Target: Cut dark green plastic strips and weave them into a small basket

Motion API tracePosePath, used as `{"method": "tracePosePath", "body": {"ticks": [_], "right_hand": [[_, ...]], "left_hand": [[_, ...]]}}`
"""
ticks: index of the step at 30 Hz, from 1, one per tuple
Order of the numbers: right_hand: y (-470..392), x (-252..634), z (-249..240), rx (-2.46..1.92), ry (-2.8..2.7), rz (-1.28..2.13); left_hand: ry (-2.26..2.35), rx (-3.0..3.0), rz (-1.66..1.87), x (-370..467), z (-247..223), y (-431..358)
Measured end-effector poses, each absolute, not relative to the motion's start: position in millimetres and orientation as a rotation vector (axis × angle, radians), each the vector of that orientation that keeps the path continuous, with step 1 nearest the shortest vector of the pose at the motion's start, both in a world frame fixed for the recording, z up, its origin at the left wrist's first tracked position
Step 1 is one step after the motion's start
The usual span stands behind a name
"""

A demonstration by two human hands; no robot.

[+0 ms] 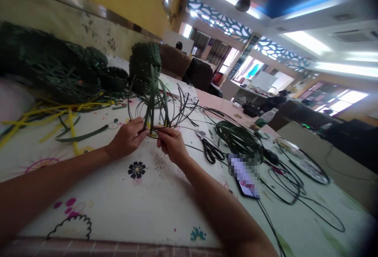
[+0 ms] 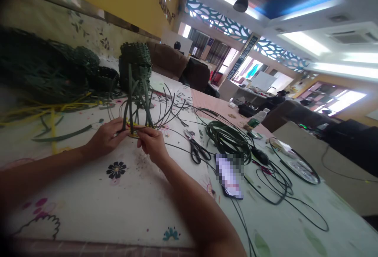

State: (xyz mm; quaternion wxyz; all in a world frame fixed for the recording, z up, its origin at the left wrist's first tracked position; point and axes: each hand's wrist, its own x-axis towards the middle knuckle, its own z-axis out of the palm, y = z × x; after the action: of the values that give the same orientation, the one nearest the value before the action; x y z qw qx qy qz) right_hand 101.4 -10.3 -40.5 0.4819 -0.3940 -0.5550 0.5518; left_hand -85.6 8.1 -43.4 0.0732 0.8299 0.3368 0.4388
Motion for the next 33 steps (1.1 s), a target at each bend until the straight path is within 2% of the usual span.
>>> {"method": "tracePosePath", "body": {"ticks": [3,6,8,10,18,24,30,33], "right_hand": [[-15,102,-38,-0.984,-1.498,1.197],[-17,105,-41,-1.019,-1.640,0.790],[-16,106,-43,-1.004,-1.623,0.639],[-14,107,-43,-0.968,-1.529,0.708],[-16,114,-18,-0.805,-1.448,1.332],[-15,115,-17,-0.783,-1.439,1.331],[-19,116,-11,-0.791,-1.514,1.481],[-21,113,-12,-0.823,-1.457,1.382]], "left_hand": [[1.001,2.486,1.325,-86,-41,5],[0.986,2.517,1.333,-85,-40,3],[0.959,2.552,1.330,-85,-40,1],[0.922,2.580,1.322,-84,-41,-1],[0.828,2.535,1.279,-80,-42,-5],[0.859,2.511,1.334,-81,-41,-3],[0.784,2.539,1.267,-80,-40,-5],[0.808,2.513,1.280,-79,-40,-5]]}}
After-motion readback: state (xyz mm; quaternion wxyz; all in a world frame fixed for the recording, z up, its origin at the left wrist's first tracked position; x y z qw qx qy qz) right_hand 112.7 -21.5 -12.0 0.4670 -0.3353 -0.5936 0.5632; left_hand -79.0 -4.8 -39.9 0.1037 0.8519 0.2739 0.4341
